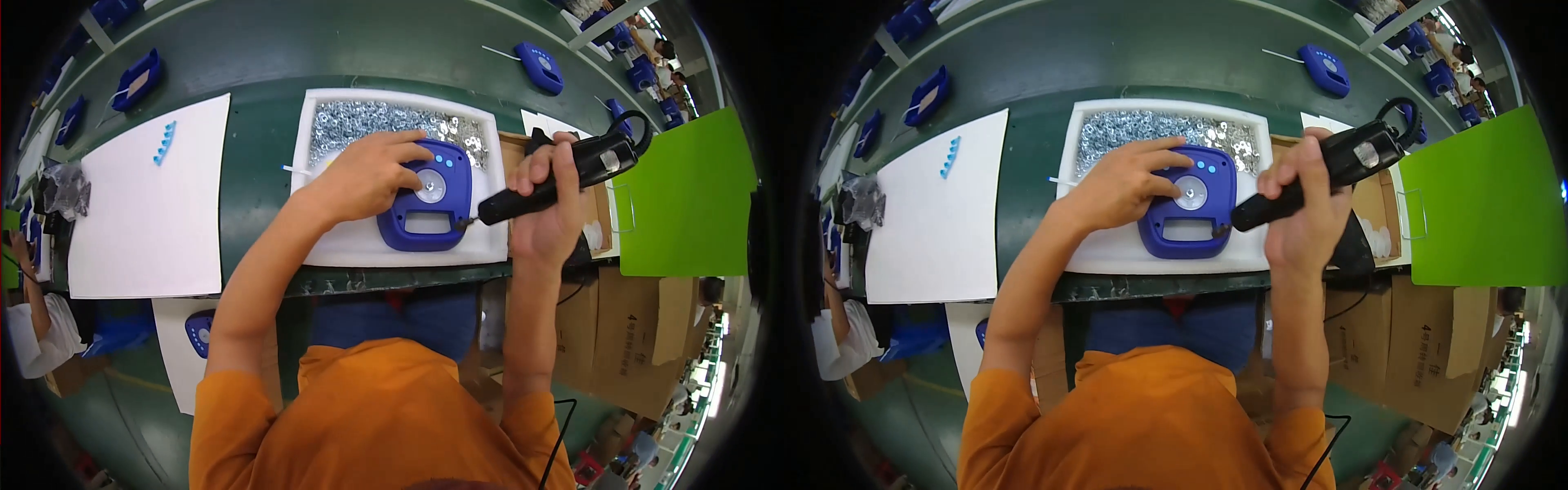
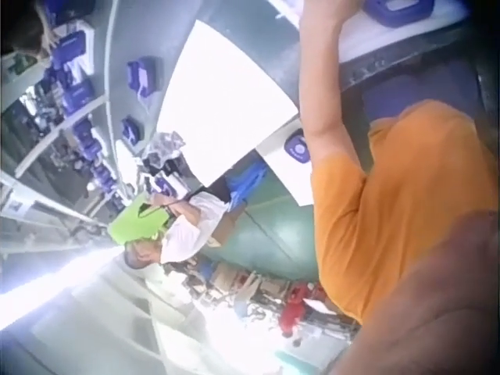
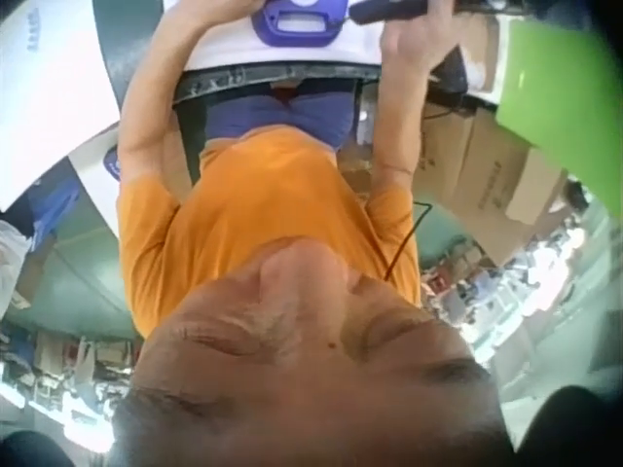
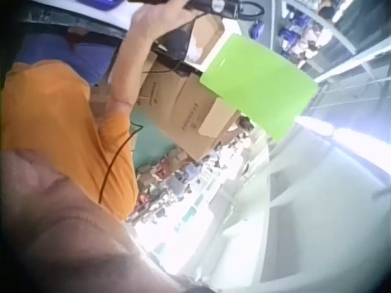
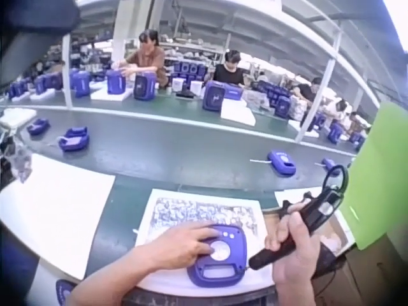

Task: The person assembles small electronic devices by placing internal components into a blue plastic device housing, then securing them with screws using an electric screwdriver.

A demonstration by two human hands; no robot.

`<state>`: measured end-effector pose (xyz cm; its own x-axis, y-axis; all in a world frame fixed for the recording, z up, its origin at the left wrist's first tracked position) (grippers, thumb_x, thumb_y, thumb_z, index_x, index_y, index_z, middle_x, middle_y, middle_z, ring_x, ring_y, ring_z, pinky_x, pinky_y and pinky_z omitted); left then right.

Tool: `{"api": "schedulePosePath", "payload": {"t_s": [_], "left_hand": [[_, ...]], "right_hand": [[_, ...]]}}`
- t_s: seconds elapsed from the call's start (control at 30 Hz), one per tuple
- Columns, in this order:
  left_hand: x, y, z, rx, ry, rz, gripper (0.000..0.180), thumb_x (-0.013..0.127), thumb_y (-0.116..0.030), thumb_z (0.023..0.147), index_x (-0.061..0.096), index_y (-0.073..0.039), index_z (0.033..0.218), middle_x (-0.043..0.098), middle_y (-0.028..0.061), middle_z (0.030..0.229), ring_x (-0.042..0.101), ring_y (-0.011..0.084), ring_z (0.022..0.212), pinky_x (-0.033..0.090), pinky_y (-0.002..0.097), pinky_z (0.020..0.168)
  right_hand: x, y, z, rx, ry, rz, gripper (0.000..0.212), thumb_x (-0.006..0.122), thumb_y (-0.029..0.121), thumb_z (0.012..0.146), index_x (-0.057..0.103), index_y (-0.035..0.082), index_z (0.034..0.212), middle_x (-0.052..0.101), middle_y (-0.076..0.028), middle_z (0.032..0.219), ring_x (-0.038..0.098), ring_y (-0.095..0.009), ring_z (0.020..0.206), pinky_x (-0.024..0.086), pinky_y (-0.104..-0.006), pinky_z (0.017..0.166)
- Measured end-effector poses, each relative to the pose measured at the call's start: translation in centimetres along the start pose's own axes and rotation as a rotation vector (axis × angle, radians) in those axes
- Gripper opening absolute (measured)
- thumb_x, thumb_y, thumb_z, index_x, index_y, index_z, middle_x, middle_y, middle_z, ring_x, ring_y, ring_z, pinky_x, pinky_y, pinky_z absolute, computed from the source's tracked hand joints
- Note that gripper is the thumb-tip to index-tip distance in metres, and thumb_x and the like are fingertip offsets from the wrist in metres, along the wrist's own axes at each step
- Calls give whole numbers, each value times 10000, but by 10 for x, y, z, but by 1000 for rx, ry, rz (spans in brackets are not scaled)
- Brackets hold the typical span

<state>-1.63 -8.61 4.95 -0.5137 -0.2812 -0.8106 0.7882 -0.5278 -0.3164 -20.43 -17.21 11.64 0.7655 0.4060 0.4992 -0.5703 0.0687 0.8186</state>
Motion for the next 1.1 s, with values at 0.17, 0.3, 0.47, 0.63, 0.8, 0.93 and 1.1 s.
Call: {"api": "schedulePosePath", "payload": {"t_s": [0.17, 0.3, 0.47, 0.63, 0.8, 0.93, 1.1], "left_hand": [[3, -4, -2, 7, -16, 3, 273, 808, 32, 815, 922, -120, 1011, 780, 50, 1431, 623, 329, 1533, 574, 475, 1199], [3, -6, -3, -4, -8, -4, 292, 803, 34, 811, 927, -129, 1019, 769, 45, 1444, 615, 323, 1539, 563, 475, 1206], [3, -4, -3, -9, -14, 0, 322, 799, 38, 790, 930, -137, 1027, 759, 36, 1448, 608, 320, 1543, 553, 481, 1213], [4, -1, -3, -14, -18, -23, 342, 790, 49, 768, 927, -141, 1017, 759, 23, 1442, 617, 329, 1520, 552, 487, 1210], [4, -2, -3, -3, -8, -5, 322, 804, 20, 780, 931, -147, 1024, 772, 42, 1423, 622, 333, 1516, 552, 488, 1206], [6, -1, -3, -12, 18, -23, 317, 806, 3, 799, 935, -157, 1040, 785, 60, 1408, 622, 340, 1521, 543, 491, 1225], [6, -2, 1, -1, 29, -28, 322, 798, 10, 805, 933, -163, 1040, 779, 54, 1417, 620, 339, 1522, 535, 493, 1239]], "right_hand": [[32, -13, -1, -109, 28, -85, 238, 816, 74, 1086, 648, 12, 1242, 671, -59, 894, 628, -159, 686, 527, -334, 646], [55, -22, 6, -172, 124, -117, 307, 896, 103, 1036, 659, 11, 1208, 684, -66, 868, 642, -147, 664, 521, -302, 634], [55, -47, 9, -137, 159, -213, 293, 933, 115, 1005, 679, 13, 1108, 699, -46, 868, 661, -124, 672, 516, -273, 618], [62, -53, 12, -89, 254, -238, 268, 937, 121, 1000, 689, 25, 1033, 681, -23, 826, 652, -107, 650, 493, -248, 594], [64, -54, 13, -76, 259, -252, 261, 942, 126, 998, 698, 38, 968, 673, -4, 799, 639, -92, 637, 485, -244, 586], [64, -54, 11, -81, 272, -242, 257, 943, 133, 998, 708, 39, 952, 679, 3, 803, 637, -86, 636, 481, -243, 581], [65, -49, 13, -82, 283, -255, 250, 955, 159, 991, 740, 34, 1017, 712, -13, 831, 649, -92, 648, 493, -240, 589]]}}
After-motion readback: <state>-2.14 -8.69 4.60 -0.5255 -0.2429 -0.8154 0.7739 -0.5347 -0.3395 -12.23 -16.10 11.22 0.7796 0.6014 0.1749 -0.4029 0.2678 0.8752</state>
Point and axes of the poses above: each hand's wrist, its own z-axis towards the middle knuckle, its own x-axis out of the palm, y = z × x, the point moved 10 cm from there along z, towards the middle knuckle
